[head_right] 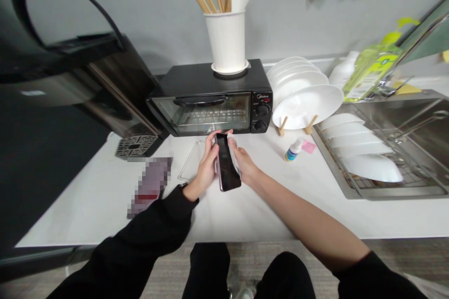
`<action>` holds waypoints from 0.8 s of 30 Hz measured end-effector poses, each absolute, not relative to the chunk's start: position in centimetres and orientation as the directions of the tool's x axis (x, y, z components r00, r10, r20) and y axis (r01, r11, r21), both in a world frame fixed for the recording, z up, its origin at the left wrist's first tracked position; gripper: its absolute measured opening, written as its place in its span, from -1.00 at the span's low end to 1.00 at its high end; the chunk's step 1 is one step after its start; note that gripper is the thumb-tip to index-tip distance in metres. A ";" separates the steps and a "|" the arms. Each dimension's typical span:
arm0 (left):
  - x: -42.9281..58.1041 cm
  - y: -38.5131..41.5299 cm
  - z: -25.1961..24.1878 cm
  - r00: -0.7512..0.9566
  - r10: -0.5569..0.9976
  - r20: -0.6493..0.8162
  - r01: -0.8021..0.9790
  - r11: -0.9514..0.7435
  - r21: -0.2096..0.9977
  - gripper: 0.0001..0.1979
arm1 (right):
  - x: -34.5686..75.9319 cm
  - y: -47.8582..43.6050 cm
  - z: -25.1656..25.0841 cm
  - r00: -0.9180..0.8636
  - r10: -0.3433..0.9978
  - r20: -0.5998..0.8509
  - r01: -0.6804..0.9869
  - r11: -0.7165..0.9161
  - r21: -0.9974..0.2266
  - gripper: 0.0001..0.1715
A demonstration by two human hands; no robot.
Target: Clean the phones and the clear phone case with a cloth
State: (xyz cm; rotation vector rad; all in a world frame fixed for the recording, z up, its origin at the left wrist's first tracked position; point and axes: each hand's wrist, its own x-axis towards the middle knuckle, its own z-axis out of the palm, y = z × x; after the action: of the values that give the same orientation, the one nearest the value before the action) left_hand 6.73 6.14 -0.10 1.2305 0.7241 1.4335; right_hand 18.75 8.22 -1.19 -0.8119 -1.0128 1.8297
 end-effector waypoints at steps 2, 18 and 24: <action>6.7 6.2 0.0 0.053 0.957 0.285 -0.405 -0.240 0.882 -0.61 | 18.8 8.2 -1.1 -0.427 0.895 -0.127 -0.413 -0.318 -0.854 -0.36; 6.6 6.2 0.2 0.180 0.970 0.162 -0.539 -0.040 0.841 -0.52 | 18.6 7.7 -0.6 -0.488 0.856 -0.172 -0.500 -0.436 -0.748 -0.43; 6.8 6.8 -0.8 0.219 0.972 0.089 -0.466 0.024 0.885 -0.48 | 18.3 8.1 -1.4 -0.418 0.881 -0.220 -0.491 -0.423 -0.762 -0.40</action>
State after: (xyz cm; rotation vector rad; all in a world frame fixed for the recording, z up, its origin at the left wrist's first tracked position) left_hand 6.83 6.82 -0.83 0.9741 0.6688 1.2507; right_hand 18.29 8.13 -1.37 -0.7817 -0.7717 1.9460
